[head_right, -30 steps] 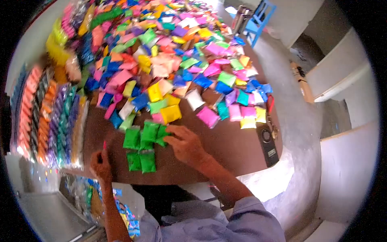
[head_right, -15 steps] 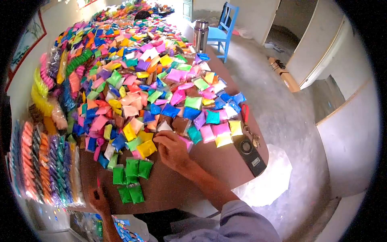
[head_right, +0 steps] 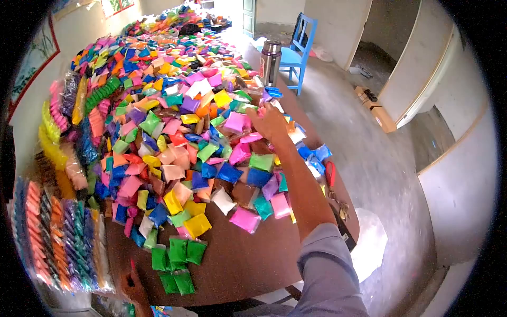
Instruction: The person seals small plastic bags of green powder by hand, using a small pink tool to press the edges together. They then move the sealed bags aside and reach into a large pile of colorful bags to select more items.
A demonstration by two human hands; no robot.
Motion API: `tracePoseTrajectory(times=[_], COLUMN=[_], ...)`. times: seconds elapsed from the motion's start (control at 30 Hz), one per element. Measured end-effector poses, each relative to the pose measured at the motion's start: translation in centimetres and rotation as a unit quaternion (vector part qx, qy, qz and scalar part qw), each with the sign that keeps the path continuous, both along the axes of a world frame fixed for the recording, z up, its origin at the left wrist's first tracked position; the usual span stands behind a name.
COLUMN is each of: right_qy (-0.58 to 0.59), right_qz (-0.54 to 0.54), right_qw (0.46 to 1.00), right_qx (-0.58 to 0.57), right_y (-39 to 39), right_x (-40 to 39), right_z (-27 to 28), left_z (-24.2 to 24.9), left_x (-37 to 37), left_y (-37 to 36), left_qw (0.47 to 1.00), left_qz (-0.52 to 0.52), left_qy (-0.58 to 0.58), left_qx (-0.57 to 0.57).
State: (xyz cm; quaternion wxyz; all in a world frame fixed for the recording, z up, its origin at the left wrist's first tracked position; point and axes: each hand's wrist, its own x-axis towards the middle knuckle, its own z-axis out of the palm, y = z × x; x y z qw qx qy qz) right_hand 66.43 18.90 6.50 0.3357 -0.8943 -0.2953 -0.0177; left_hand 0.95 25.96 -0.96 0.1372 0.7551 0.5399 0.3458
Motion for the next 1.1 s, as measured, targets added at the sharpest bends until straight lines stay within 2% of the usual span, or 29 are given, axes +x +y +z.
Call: tracePoseTrajectory(times=[0.13,0.2,0.23,0.27,0.33,0.43,0.53,0.6,0.63,0.7,0.73,0.77,0.8,0.83,0.87,0.9,0.97,1.03,1.07,1.1], right_qy=[0.031,0.032,0.032,0.08,0.103,0.147,0.155,0.197,0.185,0.118,-0.027,-0.236,-0.268,-0.239,-0.19,-0.042,-0.156,-0.141,-0.15,-0.146], right_qz=[-0.015,-0.016,-0.018,-0.004,0.02,0.099,0.099,0.175,0.198,0.15,0.149,0.165,0.025,-0.001,-0.009,-0.013,0.07,0.199,0.182,0.179], right_qw=[0.996,0.995,0.995,0.994,0.994,0.982,0.983,0.963,0.96,0.981,0.988,0.957,0.945,0.966,0.972,0.998,0.983,0.966,0.972,0.971], right_qx=[-0.082,-0.088,-0.09,-0.074,-0.038,0.058,0.027,0.052,0.073,0.045,-0.026,-0.046,-0.183,-0.099,-0.136,-0.034,-0.061,0.081,0.023,0.061], right_y=[4.2,5.2,5.5,5.8,6.8,8.0,8.6,8.0,7.5,6.5,7.3,7.0,6.1,6.8,7.1,7.6,7.8,9.5,9.8,10.1], right_x=[0.3,0.2,0.1,-0.1,-1.2,-3.2,-4.3,-4.3,-4.2,-2.5,2.8,5.6,3.2,8.0,7.4,8.5,8.6,15.8,16.5,15.9], right_z=[-1.2,-1.2,-1.1,-0.9,-0.5,-0.8,-0.5,0.0,0.4,1.2,-3.1,-4.2,-1.7,-3.9,-2.0,-1.7,-3.1,-8.7,-8.7,-8.9], left_z=[0.8,-3.6,-4.0,-4.3,-0.7,-1.7,-2.1,-2.6,-2.9,-2.6,-2.4,-2.2,-2.0,-1.1,0.0,1.0,1.7,1.4,1.6,2.1], left_x=[0.4,-3.2,-3.2,-3.1,0.3,-0.6,-1.2,-1.8,-2.2,-1.5,-1.2,-1.4,-1.7,-0.9,0.0,0.7,0.6,0.4,0.7,1.0], left_y=[-0.2,1.5,1.9,1.7,0.0,0.3,0.2,0.7,0.7,0.6,0.4,0.5,0.5,0.2,-0.1,-0.3,-0.7,-0.6,-0.7,-0.7], left_qw=[0.997,0.993,0.986,0.986,0.985,0.986,0.993,0.996,0.998,0.999,0.999,0.999,0.998,0.998,0.998,0.995,0.99,0.983,0.981,0.98], left_qz=[0.012,0.046,0.079,0.077,0.083,0.071,0.031,0.036,0.04,0.041,0.041,0.035,0.035,0.031,0.027,0.044,0.075,0.09,0.101,0.1], left_qy=[0.0,0.013,0.026,0.025,-0.084,-0.1,-0.072,-0.038,-0.004,-0.002,0.001,-0.003,-0.006,-0.018,-0.028,-0.028,-0.021,-0.034,-0.029,-0.043], left_qx=[-0.075,-0.112,-0.144,-0.146,-0.127,-0.111,-0.09,-0.072,-0.051,-0.022,0.011,-0.019,-0.05,-0.054,-0.058,-0.083,-0.113,-0.157,-0.163,-0.169])
